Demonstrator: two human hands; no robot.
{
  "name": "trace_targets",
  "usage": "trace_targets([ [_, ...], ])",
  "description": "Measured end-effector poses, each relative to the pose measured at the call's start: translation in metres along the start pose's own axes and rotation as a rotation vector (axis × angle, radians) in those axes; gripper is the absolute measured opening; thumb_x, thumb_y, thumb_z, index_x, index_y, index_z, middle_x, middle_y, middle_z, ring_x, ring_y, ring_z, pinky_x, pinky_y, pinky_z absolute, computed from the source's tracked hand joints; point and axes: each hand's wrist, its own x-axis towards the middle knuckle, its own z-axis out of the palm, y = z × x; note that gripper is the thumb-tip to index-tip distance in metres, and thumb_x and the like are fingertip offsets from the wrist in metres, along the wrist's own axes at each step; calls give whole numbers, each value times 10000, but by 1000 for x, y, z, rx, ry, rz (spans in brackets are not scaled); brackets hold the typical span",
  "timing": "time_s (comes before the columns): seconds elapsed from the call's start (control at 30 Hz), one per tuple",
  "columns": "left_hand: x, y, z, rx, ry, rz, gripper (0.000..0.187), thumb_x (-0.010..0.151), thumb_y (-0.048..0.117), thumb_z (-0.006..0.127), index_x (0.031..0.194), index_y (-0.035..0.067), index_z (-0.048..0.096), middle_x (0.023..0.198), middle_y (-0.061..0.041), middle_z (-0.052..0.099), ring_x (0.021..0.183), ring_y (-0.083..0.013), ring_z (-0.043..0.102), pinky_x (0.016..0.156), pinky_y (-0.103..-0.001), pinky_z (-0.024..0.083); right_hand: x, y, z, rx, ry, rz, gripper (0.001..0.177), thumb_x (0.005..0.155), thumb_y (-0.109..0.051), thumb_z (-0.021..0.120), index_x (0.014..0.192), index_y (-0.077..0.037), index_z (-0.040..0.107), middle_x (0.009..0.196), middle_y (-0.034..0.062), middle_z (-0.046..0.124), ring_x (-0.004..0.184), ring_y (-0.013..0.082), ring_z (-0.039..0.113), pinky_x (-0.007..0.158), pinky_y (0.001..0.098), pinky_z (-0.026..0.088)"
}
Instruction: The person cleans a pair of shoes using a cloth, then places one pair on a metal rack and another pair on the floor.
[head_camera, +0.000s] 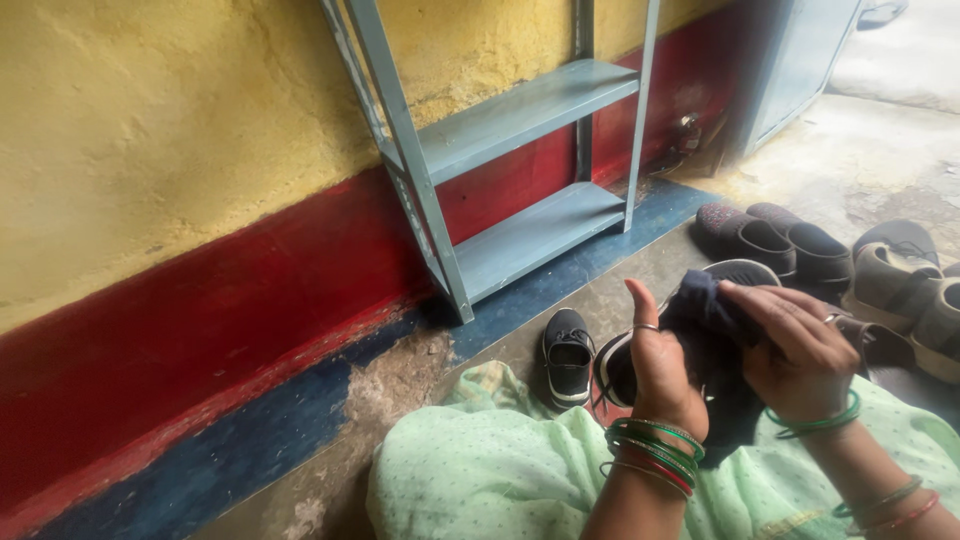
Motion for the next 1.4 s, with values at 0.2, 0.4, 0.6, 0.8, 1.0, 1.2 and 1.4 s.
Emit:
trace_targets([
  [0.2, -11, 8, 37, 165, 18, 56, 898, 986, 741, 427, 1399, -42, 579, 1374, -117, 666, 1250, -202, 647, 1130, -337, 474, 9, 20, -15, -172, 169, 78, 386, 877, 41, 611, 1248, -17, 700, 1222, 179, 728, 1146, 319, 706, 994, 380, 554],
  [0.4, 5, -2, 7, 216, 126, 107, 800, 980, 717, 444, 1366, 38, 616, 1285, -67, 675, 1146, -174, 654, 1072, -356, 473, -16, -26, 11, 224, 16, 277, 461, 773, 93, 679, 1212, -46, 680, 1209, 99, 710, 1102, 279, 701, 994, 354, 532],
  [0.6, 6, 4, -8, -198, -370, 131, 722, 1127, 702, 419, 1279, 11, 566, 1270, -150, 660, 1195, -289, 632, 1094, -421, 488, -6, 1, 7, 196, -24, 144, 500, 705, 118, 580, 1143, -76, 720, 1114, 62, 748, 1046, 251, 702, 1019, 312, 523],
  [0.8, -11, 14, 39, 181, 155, -29, 947, 926, 797, 396, 1391, -6, 585, 1331, -81, 707, 1241, -193, 654, 1066, -351, 458, 5, 33, -9, -44, 125, 144, 371, 893, 89, 605, 1186, -96, 736, 1152, 87, 740, 1113, 239, 705, 1061, 284, 525],
  [1.0, 11, 0, 7, 76, -6, 92, 807, 1034, 755, 421, 1343, 33, 610, 1257, -103, 666, 1172, -232, 633, 1065, -376, 490, -13, -23, 3, 236, 18, 215, 464, 739, 53, 546, 1152, -82, 709, 1157, 86, 735, 1102, 239, 696, 1066, 341, 509],
  [1.2, -10, 9, 25, 44, -32, 34, 787, 1041, 723, 454, 1344, 15, 619, 1306, -83, 674, 1215, -203, 634, 1105, -345, 481, -1, 9, -8, 37, -2, 26, 465, 761, 56, 533, 1167, -69, 722, 1175, 93, 738, 1112, 255, 700, 1070, 360, 500],
  [1.4, 2, -2, 23, 281, 132, 47, 779, 963, 703, 480, 1364, 48, 605, 1333, -43, 699, 1241, -150, 655, 1104, -310, 474, -13, 13, -4, -35, 113, 160, 294, 930, 24, 598, 1186, -62, 714, 1209, 77, 725, 1154, 243, 691, 1077, 316, 479],
])
